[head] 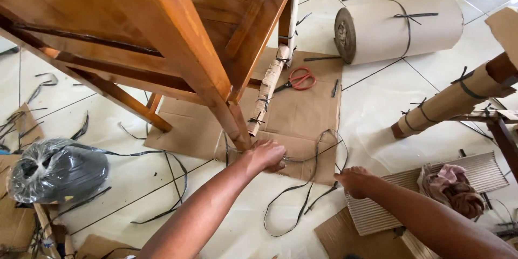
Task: Wrapping a wooden chair leg with protective paper and securing it with plastic ties
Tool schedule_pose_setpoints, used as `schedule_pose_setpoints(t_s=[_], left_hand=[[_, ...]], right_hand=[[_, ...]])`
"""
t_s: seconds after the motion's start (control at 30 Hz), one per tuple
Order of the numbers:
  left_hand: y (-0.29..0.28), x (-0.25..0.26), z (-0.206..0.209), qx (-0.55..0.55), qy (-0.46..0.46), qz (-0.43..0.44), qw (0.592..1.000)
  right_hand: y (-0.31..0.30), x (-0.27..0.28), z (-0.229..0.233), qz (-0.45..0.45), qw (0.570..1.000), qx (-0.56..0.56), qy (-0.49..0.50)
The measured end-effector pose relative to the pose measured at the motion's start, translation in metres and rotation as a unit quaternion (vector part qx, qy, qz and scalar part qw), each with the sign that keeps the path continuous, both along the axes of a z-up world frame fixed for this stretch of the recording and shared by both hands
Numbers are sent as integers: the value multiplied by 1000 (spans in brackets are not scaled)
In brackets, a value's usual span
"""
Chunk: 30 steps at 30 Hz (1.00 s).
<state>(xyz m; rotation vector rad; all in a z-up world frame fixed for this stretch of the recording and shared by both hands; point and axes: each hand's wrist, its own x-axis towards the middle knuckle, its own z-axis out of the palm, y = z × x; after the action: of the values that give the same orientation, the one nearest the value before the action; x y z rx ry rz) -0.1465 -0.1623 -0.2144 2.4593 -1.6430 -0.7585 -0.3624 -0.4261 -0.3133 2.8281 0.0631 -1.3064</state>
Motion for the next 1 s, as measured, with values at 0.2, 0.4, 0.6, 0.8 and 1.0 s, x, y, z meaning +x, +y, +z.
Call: schedule_pose_setpoints(t_s=[0.2,0.4,0.6,0.8,1.0], left_hand=[[-11,-24,48,12,-2,-18,1000],[-34,-28,24,-16,25,-23,999],[-49,-60,128,-75,163,35,983],[-61,-77,167,-163,258,73,950],[-51,-69,137,-428,421,56,798]], right_hand=[[-3,8,56,-34,993,111,9],[-42,43,88,-185,881,427,-82],[-11,79,206,-293,750,588,-69],[12,70,296,186,620,583,-490],[19,64,334,-40,569,759,-314]])
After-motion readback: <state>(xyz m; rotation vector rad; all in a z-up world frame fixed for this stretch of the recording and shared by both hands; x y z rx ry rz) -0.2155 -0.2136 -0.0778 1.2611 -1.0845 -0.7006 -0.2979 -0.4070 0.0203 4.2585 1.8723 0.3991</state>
